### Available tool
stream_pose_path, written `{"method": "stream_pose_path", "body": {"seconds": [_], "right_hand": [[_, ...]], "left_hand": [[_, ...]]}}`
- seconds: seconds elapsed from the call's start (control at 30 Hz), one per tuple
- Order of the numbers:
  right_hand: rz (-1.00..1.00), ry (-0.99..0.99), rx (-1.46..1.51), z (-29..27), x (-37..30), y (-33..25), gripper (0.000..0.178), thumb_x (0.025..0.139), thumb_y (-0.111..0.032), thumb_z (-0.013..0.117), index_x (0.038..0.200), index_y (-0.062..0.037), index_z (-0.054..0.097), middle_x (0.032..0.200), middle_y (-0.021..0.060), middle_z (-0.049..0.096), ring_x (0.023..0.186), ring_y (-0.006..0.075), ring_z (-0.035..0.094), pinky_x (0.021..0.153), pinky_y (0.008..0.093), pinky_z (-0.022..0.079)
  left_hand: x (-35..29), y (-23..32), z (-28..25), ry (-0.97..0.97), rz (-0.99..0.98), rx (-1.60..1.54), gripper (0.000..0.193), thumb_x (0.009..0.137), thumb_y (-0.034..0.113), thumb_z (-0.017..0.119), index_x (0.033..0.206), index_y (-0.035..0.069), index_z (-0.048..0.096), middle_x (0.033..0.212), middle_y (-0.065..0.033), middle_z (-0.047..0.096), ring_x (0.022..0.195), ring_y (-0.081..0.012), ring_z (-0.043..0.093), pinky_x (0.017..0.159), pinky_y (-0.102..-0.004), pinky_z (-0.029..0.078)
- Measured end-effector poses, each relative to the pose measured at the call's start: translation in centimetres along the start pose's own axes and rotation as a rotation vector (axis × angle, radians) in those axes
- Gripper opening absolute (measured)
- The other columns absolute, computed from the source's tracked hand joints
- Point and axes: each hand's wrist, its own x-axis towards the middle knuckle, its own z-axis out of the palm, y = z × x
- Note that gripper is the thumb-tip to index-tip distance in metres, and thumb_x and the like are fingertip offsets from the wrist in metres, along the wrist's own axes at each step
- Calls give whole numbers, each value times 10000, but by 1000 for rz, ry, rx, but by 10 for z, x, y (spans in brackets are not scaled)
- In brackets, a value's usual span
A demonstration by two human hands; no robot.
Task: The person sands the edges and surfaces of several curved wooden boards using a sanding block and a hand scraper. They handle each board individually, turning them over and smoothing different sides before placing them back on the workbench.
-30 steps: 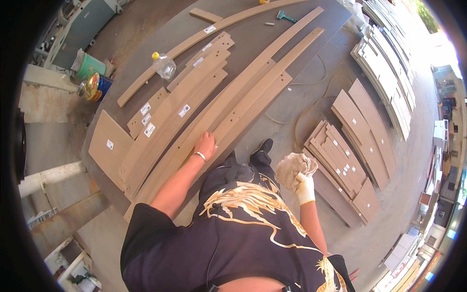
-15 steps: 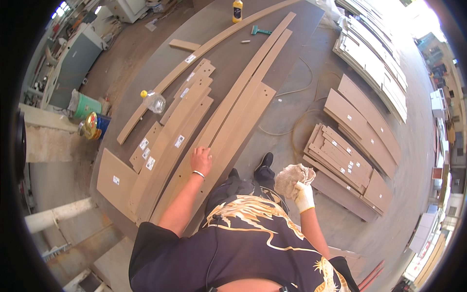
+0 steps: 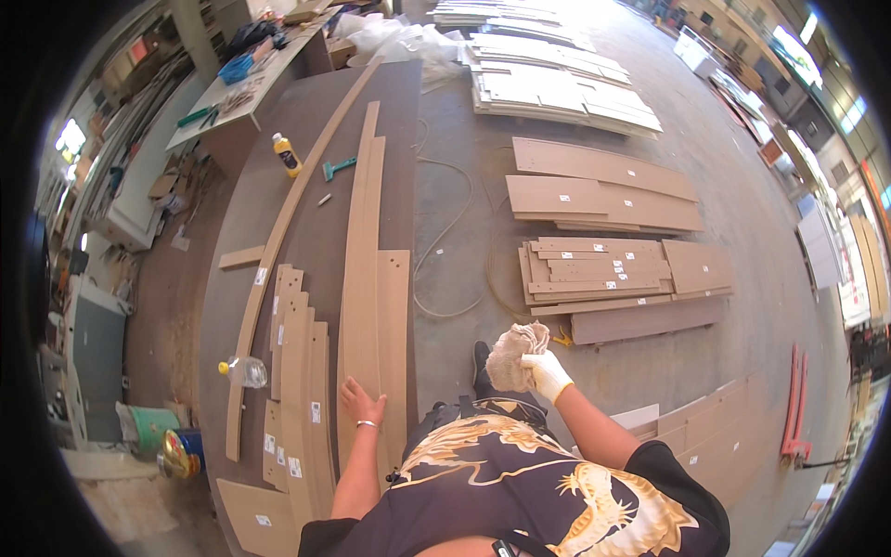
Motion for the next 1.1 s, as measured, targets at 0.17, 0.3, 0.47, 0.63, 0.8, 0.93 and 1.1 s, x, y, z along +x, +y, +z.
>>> {"method": "stream_pose_path", "body": {"seconds": [0.17, 0.3, 0.47, 0.63, 0.8, 0.93, 1.1], "right_hand": [[19, -10, 125, 7, -4, -4, 540, 880, 112, 712, 1389, -57, 652, 1223, 106, 747, 1061, 285, 762, 935, 422, 650], [29, -81, 324, 26, -18, -29, 560, 897, 125, 686, 1417, -74, 622, 1267, 107, 730, 1077, 290, 760, 941, 424, 656], [-35, -255, 414, 50, -14, -65, 527, 908, 81, 683, 1401, -96, 629, 1281, 112, 732, 1047, 252, 760, 871, 352, 662], [71, -226, 443, 81, 20, -108, 533, 880, 45, 682, 1399, -62, 621, 1239, 128, 747, 1042, 285, 765, 889, 392, 656], [-191, -416, 351, 127, 65, -174, 635, 860, 68, 666, 1469, -89, 579, 1256, 148, 727, 1048, 273, 761, 852, 404, 676], [-362, -576, 260, 117, 89, -240, 767, 854, 20, 790, 1562, -48, 505, 1409, 162, 666, 1224, 321, 708, 1043, 462, 624], [-123, -732, 357, 120, 140, -283, 833, 840, -58, 886, 1572, -25, 490, 1451, 162, 644, 1270, 342, 681, 1096, 457, 589]], "left_hand": [[-54, -18, 3, -47, 3, 7, 1237, 758, 390, 972, 1699, 19, 260, 1683, -301, 351, 1545, -464, 380, 1286, -550, 324], [-105, -34, -9, -103, -68, -8, 1308, 705, 468, 986, 1699, 22, 263, 1570, -283, 453, 1447, -458, 463, 1222, -551, 382], [-120, -35, -17, -164, -247, 151, 1351, 673, 656, 939, 1686, 24, 306, 1412, -247, 555, 1338, -415, 548, 1126, -531, 454], [-81, -14, -12, -113, -283, 179, 1336, 659, 729, 915, 1677, 63, 364, 1381, -233, 592, 1314, -412, 578, 1088, -539, 481], [-44, 18, -23, -139, -418, 131, 1343, 635, 777, 910, 1642, 49, 399, 1482, -239, 576, 1400, -415, 551, 1134, -565, 474], [-25, 38, -37, -216, -510, 217, 1328, 658, 746, 921, 1635, 26, 382, 1558, -249, 556, 1471, -419, 523, 1168, -599, 465], [-7, 64, -40, -279, -618, 313, 1407, 659, 795, 886, 1702, 50, 307, 1634, -221, 501, 1513, -393, 481, 1206, -681, 392]]}}
